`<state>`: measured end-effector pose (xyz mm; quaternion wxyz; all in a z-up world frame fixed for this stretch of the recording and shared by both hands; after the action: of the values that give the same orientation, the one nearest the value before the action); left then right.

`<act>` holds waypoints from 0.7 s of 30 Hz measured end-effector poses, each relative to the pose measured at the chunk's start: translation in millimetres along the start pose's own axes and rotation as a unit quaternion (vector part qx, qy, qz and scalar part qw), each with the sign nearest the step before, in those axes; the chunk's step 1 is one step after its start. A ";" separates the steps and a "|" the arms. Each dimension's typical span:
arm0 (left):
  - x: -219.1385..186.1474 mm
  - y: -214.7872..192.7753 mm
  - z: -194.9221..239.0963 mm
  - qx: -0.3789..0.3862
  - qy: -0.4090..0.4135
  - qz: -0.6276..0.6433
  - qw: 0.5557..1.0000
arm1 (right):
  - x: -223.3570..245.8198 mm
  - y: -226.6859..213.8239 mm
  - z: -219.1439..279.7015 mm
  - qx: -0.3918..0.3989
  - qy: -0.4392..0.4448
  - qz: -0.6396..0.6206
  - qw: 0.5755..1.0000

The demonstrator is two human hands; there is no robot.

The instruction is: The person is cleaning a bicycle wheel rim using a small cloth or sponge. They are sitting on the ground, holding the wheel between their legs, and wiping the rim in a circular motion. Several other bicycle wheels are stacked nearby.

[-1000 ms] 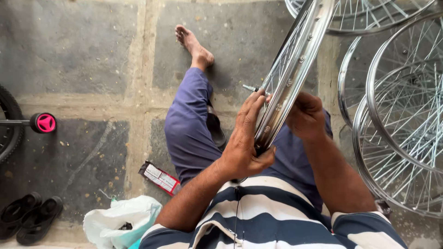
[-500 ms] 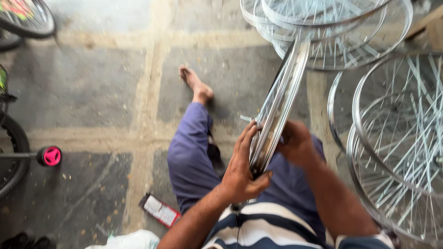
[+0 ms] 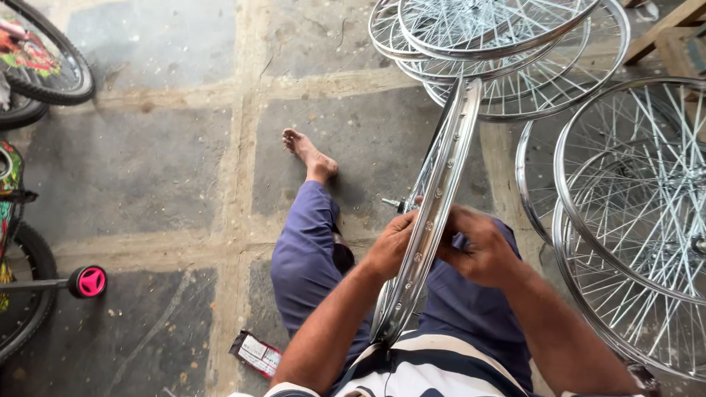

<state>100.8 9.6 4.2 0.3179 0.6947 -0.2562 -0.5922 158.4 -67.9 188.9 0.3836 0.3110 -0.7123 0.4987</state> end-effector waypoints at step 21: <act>-6.4 4.0 9.1 -0.025 -0.029 -0.106 0.994 | -17.2 5.4 -2.1 0.053 -0.047 -0.039 0.997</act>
<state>90.8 10.4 10.5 0.2633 0.6922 -0.1757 -0.6486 163.3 -63.2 172.1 0.3517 0.3815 -0.6897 0.5052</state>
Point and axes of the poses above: each hand's wrist, its own z-axis away from the middle knuckle, its own y-axis out of the palm, x = y × z, the point moved 8 cm from there along -z, towards the middle knuckle, and after that the axes turned 4 degrees about x, right-handed, at the moved point
